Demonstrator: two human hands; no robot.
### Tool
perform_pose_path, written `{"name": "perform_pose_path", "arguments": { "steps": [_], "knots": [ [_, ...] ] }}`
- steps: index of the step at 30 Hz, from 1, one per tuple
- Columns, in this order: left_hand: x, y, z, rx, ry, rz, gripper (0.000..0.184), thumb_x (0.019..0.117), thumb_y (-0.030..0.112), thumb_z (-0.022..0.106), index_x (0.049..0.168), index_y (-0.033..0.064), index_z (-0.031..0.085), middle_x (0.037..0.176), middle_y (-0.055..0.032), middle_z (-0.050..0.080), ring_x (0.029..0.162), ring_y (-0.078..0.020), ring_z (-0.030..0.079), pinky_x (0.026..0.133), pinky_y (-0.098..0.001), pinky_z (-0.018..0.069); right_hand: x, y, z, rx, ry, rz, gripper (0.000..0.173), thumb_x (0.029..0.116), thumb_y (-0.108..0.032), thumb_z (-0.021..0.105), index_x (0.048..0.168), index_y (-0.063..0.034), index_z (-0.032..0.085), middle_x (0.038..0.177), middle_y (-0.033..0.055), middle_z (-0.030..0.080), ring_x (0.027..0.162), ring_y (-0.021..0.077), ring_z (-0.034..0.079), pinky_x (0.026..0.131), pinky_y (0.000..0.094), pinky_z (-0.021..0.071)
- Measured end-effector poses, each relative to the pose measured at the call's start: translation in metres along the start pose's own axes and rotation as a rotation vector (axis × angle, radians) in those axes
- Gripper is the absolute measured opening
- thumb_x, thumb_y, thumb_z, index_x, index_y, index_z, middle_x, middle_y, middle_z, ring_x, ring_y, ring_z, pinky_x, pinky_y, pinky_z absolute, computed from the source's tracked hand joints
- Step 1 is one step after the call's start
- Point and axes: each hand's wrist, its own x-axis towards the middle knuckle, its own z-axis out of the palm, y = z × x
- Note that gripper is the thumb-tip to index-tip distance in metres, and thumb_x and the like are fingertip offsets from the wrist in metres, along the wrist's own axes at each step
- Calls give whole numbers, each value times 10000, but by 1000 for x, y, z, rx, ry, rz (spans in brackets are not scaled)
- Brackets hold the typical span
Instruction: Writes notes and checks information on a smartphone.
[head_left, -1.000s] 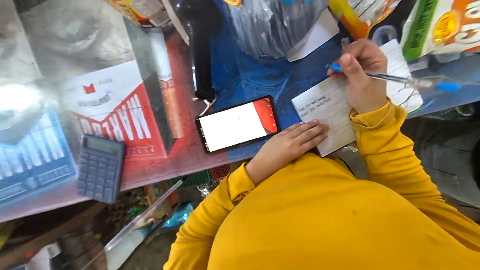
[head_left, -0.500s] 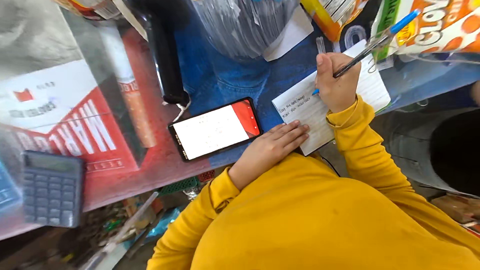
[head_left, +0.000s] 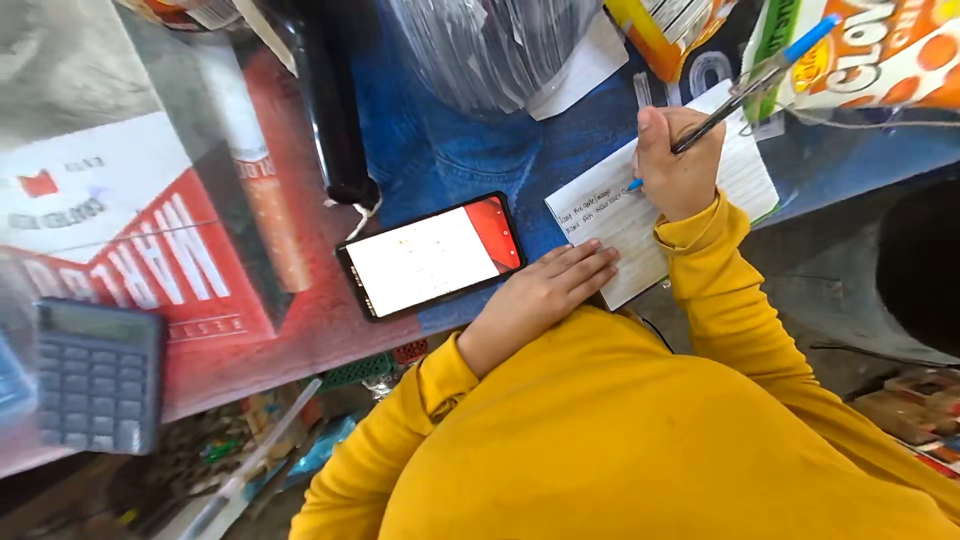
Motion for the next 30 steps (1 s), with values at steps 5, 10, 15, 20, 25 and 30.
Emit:
{"name": "perform_pose_path", "arguments": {
  "steps": [5,10,15,20,25,30],
  "knots": [
    [0,0,0,5,-6,0,361,974,-93,481,1280,-25,660,1371,-149,648,1331,-324,574,1136,-402,417,0,-2,2,-53,33,-12,443,1008,-99,535,579,-110,424,564,-99,415,504,-72,414,500,127,360],
    [0,-1,2,10,25,14,350,978,-87,485,1269,-25,669,1353,-152,660,1314,-322,590,1127,-402,429,-1,1,-1,-56,-8,-71,460,1003,-98,538,566,-114,398,553,-98,398,504,-77,396,497,122,338],
    [0,0,1,6,22,4,358,965,-107,497,1269,-24,667,1349,-156,662,1327,-326,579,1136,-398,421,1,5,-8,-97,-110,-129,476,1013,-143,534,570,-66,378,554,-13,418,520,-7,431,521,170,363],
    [1,-1,2,-24,24,-1,355,959,-92,516,1263,-9,679,1346,-162,658,1331,-336,569,1138,-398,419,1,5,-7,-85,-96,-82,467,1022,-204,533,584,-99,412,548,-79,406,506,-55,421,511,143,358],
    [0,-1,1,-27,30,0,351,957,-94,520,1258,-8,680,1339,-161,661,1324,-336,575,1130,-396,427,1,8,-8,10,-122,-112,496,1044,-310,555,594,-126,459,564,-119,415,537,-80,444,529,122,367],
    [1,-1,0,-35,27,0,359,957,-106,511,1267,-17,670,1343,-171,657,1324,-347,573,1134,-393,421,1,10,-7,50,-120,-179,486,1033,-225,567,577,-101,452,556,-90,418,549,-57,455,534,129,364]
  ]
}}
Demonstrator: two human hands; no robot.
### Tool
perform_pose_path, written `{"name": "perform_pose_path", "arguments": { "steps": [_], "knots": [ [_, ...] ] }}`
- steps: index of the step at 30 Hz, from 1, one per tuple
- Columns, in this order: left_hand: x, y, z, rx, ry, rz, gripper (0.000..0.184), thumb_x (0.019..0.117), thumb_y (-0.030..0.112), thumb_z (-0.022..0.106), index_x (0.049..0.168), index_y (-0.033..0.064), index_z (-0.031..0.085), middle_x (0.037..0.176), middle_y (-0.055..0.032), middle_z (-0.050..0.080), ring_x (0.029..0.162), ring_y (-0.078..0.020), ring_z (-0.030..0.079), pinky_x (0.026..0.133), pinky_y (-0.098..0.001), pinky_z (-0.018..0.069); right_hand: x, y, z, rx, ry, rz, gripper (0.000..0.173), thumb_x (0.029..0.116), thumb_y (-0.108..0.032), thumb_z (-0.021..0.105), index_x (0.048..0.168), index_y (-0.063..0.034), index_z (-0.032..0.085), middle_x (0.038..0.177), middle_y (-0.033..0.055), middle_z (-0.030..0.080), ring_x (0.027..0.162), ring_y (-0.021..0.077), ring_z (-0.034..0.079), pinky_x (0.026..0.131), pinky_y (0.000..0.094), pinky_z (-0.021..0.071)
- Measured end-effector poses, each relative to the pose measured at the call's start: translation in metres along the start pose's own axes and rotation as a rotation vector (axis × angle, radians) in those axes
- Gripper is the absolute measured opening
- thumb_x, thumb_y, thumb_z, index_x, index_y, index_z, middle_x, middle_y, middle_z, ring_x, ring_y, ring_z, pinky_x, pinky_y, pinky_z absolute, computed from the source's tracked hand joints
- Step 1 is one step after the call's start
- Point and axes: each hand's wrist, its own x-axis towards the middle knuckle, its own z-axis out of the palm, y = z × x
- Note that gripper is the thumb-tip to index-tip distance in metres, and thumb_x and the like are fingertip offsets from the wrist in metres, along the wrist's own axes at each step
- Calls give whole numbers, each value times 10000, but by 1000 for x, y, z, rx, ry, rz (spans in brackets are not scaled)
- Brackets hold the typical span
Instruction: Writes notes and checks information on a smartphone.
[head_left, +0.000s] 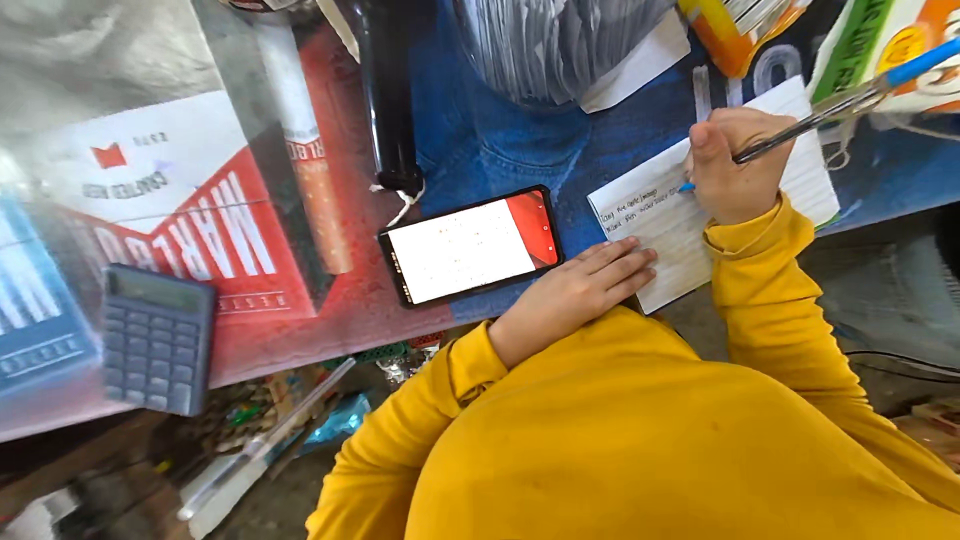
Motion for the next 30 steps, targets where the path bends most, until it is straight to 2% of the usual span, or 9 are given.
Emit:
{"name": "perform_pose_path", "arguments": {
  "steps": [3,8,12,14,19,27,30],
  "knots": [
    [0,0,0,-3,-1,-2,358,957,-109,510,1264,-16,670,1338,-167,660,1327,-349,569,1138,-388,416,0,1,0,4,1,13,479,1029,-189,562,577,-123,418,558,-94,405,535,-57,439,517,131,353],
    [1,0,-2,-31,-16,-13,362,951,-117,513,1262,-21,670,1328,-174,663,1323,-358,568,1131,-393,423,-1,-1,-2,-42,-13,65,478,1028,-188,544,575,-101,420,565,-70,418,543,-38,448,532,149,367],
    [1,1,-3,-36,-21,-20,364,956,-113,507,1273,-22,663,1342,-178,654,1326,-359,566,1136,-393,417,1,-5,-2,34,64,222,402,1020,-156,531,624,-198,486,570,-183,468,510,-98,470,493,109,397],
    [0,0,-4,-50,-31,-20,358,961,-109,500,1270,-27,662,1355,-176,646,1335,-360,557,1138,-394,414,2,-7,0,37,114,281,404,1018,-140,528,622,-213,492,566,-188,475,493,-92,468,476,120,399],
    [1,-1,-4,-61,-53,-14,343,969,-102,491,1262,-38,658,1368,-176,637,1336,-366,554,1135,-405,419,2,-5,0,23,109,251,448,998,-108,542,572,-197,436,552,-162,446,489,-85,435,480,128,368],
    [1,-1,-5,-43,-50,-4,338,971,-105,488,1258,-40,656,1363,-175,640,1334,-360,557,1137,-393,416,1,-4,1,-10,125,239,447,993,-117,551,568,-190,432,561,-155,446,495,-86,436,479,123,366],
    [0,-1,-5,13,-48,9,335,975,-99,485,1255,-41,657,1352,-168,652,1299,-336,594,1130,-385,420,2,-4,1,-2,122,248,447,994,-107,546,571,-197,435,561,-160,451,493,-87,437,480,123,367]
  ]
}}
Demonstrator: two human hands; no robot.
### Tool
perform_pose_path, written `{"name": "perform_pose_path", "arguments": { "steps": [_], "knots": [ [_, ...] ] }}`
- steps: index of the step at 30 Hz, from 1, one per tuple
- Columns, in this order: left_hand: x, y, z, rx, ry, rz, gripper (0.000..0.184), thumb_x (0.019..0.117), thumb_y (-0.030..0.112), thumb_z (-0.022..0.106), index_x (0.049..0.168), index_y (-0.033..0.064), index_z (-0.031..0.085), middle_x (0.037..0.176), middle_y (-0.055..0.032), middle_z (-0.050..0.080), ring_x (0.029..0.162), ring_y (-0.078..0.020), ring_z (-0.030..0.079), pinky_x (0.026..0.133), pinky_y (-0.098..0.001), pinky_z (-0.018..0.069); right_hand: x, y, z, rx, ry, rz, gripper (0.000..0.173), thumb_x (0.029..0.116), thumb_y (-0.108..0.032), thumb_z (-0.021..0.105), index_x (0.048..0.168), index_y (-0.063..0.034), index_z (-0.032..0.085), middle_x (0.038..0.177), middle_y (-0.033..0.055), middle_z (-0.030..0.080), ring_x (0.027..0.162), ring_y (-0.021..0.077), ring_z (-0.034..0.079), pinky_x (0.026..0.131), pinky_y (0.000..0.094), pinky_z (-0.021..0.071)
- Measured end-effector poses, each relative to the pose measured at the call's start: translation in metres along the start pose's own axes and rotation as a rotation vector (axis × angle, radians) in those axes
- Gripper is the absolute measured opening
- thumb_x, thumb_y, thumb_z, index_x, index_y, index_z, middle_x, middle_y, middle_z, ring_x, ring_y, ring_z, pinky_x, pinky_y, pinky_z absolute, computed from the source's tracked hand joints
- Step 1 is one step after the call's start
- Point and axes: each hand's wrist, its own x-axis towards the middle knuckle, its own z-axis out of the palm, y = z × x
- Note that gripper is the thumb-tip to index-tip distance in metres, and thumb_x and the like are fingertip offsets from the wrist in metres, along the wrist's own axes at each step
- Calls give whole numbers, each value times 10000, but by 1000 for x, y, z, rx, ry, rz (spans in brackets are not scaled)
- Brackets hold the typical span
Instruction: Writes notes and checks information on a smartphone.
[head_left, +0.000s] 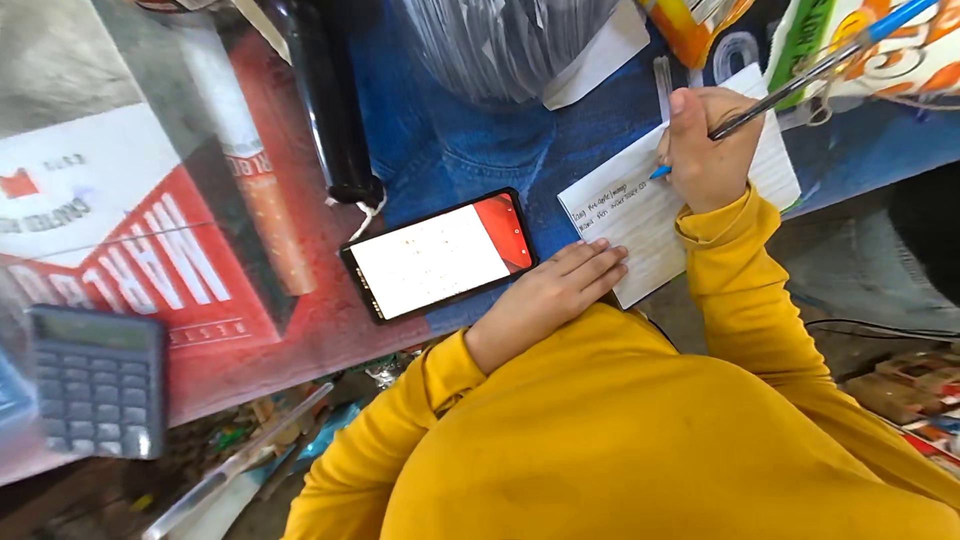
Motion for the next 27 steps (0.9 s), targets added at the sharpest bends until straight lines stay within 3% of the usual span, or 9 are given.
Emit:
{"name": "perform_pose_path", "arguments": {
  "steps": [5,8,11,14,16,18,20,24,27],
  "knots": [
    [1,2,-2,-5,-4,-32,334,963,-99,504,1246,-28,667,1339,-175,654,1254,-334,621,1097,-373,449,2,-5,-2,158,-17,115,427,1027,-97,475,627,-245,481,540,-199,485,449,-89,452,434,120,379],
    [1,4,-4,-32,-2,-91,355,942,-97,545,1254,11,675,1342,-189,629,1212,-345,613,1021,-361,490,5,-3,-4,321,-57,166,393,1078,-162,412,723,-253,554,626,-190,591,531,-61,567,492,134,488],
    [0,4,-3,-18,20,-112,368,931,-90,569,1255,47,680,1341,-198,610,1223,-369,580,1019,-377,483,8,12,-9,344,-195,-37,183,1037,-303,610,877,-222,643,901,-157,617,782,-27,643,676,175,579],
    [0,4,-2,-6,28,-107,387,919,-105,571,1256,48,683,1337,-205,617,1243,-397,578,1030,-404,486,12,14,-16,283,-355,-140,235,944,-418,727,935,-190,670,1039,-123,612,919,-18,640,761,183,582],
    [0,6,-2,18,19,-108,391,916,-107,572,1255,51,686,1340,-203,626,1234,-397,590,1020,-400,492,10,10,-16,282,-366,-118,287,1001,-431,638,863,-179,650,953,-118,611,828,-19,634,693,180,571],
    [0,7,-3,43,16,-110,393,916,-109,564,1256,46,687,1351,-196,631,1231,-387,603,1013,-380,494,6,4,-11,319,-255,-23,403,1079,-311,476,707,-215,597,724,-159,616,601,-44,609,515,154,533],
    [0,8,-3,53,13,-117,392,917,-110,558,1255,43,687,1354,-190,635,1231,-384,607,1005,-374,497,4,-4,-6,290,-130,76,474,1077,-172,389,625,-244,510,560,-178,558,450,-58,534,404,136,451],
    [0,8,-4,44,4,-119,392,921,-109,556,1265,33,678,1357,-196,631,1232,-384,609,1011,-378,498,2,-5,-3,119,-66,59,418,1052,-126,451,651,-240,473,529,-200,476,440,-90,467,421,122,395],
    [1,8,-4,39,3,-113,387,923,-110,554,1263,28,678,1355,-203,630,1227,-388,610,1016,-377,493,1,-4,-1,68,-31,37,411,1041,-119,479,641,-216,479,535,-186,480,451,-89,470,433,121,395]
  ]
}}
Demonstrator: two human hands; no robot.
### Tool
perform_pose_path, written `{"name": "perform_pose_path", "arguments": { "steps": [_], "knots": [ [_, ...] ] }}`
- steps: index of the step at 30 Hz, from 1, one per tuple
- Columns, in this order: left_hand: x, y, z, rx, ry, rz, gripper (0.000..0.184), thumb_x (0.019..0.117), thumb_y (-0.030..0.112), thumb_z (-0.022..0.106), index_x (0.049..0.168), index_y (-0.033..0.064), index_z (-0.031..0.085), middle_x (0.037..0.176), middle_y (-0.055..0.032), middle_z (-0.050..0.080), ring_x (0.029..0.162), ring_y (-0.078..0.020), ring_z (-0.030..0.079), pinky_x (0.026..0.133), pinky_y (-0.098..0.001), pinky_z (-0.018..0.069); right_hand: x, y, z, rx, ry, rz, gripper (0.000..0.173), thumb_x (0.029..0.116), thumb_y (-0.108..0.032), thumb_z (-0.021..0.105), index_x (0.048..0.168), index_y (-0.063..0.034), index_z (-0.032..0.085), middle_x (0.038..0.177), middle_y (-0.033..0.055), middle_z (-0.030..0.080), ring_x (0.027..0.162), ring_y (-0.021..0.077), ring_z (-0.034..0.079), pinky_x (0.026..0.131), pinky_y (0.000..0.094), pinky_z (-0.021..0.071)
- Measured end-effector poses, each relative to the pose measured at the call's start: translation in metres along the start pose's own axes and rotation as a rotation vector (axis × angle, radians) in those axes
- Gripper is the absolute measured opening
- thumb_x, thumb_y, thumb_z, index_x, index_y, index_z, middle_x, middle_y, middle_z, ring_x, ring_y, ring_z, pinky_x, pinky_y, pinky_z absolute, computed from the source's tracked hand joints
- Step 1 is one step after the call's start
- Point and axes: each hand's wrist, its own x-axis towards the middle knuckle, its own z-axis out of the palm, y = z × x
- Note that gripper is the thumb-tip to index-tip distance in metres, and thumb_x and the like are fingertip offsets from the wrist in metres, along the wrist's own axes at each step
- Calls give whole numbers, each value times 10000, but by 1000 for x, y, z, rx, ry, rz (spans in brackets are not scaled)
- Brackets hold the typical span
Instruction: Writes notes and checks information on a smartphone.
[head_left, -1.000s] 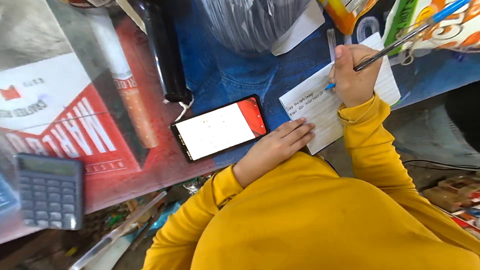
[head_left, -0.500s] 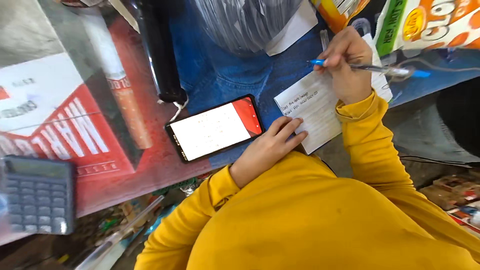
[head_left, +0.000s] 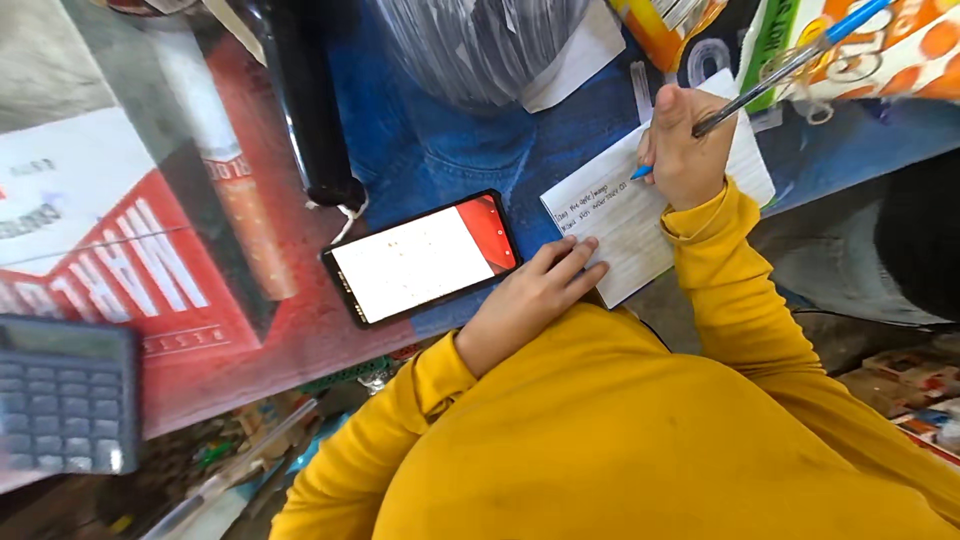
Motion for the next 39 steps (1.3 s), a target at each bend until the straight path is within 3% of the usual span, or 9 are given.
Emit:
{"name": "perform_pose_path", "arguments": {
  "steps": [5,13,21,25,36,39],
  "knots": [
    [0,1,-1,9,-12,-9,396,919,-108,558,1268,33,679,1360,-197,629,1233,-385,605,1011,-376,493,-2,0,0,-45,-8,-24,432,1025,-108,492,607,-203,443,527,-172,443,450,-92,429,433,126,358],
    [0,1,-1,-1,-14,-16,397,917,-110,560,1268,33,679,1364,-189,630,1251,-387,601,1006,-383,504,-1,3,0,-35,26,-18,430,1029,-109,488,618,-221,432,514,-181,440,445,-87,434,441,136,376],
    [-2,2,2,19,4,-17,397,921,-112,556,1270,35,674,1370,-185,626,1263,-384,595,990,-389,515,0,6,-2,-123,5,-74,422,1034,-150,478,616,-183,428,526,-156,414,462,-74,424,468,151,373],
    [-4,3,4,45,1,-12,418,917,-125,552,1283,40,668,1384,-177,620,1277,-380,587,994,-391,513,-2,4,1,-170,77,-61,412,1036,-140,475,625,-149,438,540,-129,420,479,-59,442,490,155,392],
    [-10,7,14,178,71,9,387,937,-93,556,1286,27,672,1316,-161,666,1254,-351,619,1037,-398,505,1,6,-6,-163,-18,-37,409,1056,-211,474,650,-213,426,547,-185,408,477,-83,436,481,153,389],
    [-7,10,17,241,98,9,357,925,-80,576,1245,26,695,1260,-159,692,1214,-347,643,1028,-396,511,4,3,-11,96,1,121,391,1074,-163,373,707,-269,459,539,-213,476,455,-69,468,469,152,432]
  ]
}}
